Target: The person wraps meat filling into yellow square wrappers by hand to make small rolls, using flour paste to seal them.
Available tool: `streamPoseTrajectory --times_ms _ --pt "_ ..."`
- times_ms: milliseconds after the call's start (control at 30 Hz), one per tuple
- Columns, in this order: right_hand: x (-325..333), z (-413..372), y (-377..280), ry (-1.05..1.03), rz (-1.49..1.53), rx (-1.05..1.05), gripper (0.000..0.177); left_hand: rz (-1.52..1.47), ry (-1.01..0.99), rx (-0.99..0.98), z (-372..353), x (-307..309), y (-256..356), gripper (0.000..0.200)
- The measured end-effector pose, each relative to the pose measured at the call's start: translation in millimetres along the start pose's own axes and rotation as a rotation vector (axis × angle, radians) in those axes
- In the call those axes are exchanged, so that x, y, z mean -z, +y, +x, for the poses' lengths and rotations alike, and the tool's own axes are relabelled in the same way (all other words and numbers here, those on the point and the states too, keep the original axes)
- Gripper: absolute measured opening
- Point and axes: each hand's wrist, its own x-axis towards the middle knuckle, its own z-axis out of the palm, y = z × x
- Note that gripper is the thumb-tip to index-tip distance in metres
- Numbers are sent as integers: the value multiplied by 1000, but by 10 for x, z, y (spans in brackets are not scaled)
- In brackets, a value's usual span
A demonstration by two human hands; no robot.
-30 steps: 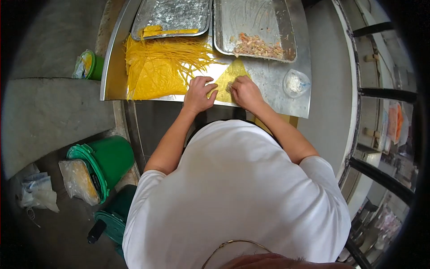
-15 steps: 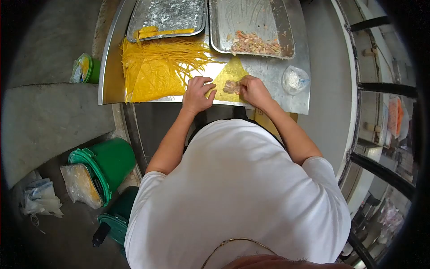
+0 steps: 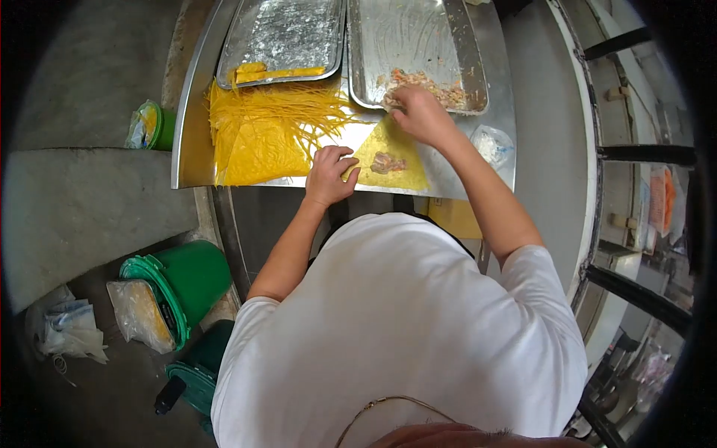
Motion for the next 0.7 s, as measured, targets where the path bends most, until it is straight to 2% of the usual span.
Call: streamPoseTrajectory --times_ms 33,100,133,200,333,367,400,467,500,633,700 --pt "-40 105 53 4 -1 6 22 5 5 -3 -5 0 3 17" --pt "-141 299 151 -301 -65 26 18 -5 9 4 0 7 10 16" --pt "-144 382 209 -299 -69 35 18 -1 19 4 3 14 9 16" --pt "-102 535 343 -310 191 -102 15 -16 35 -27 4 18 3 19" --pt "-187 1008 598 -311 24 -180 16 -21 42 -27 -5 -1 -22 18" --pt "-236 1107 596 -343 35 -264 17 -19 33 -18 -6 -2 -25 18" --pt "-372 1185 647 -345 35 -261 17 -18 35 -16 -18 -5 -27 18" --pt "-706 1334 803 -445 -356 -50 19 -17 51 -18 -10 -17 -29 18" --pt "-719 1319 660 -490 -412 -50 18 -23 49 -15 -1 -8 -22 18" --pt "-682 1303 407 -637 -429 34 20 -16 38 -10 7 -3 -21 18" --pt "-568 1377 339 -868 -424 -28 23 -17 37 -13 9 1 -17 18"
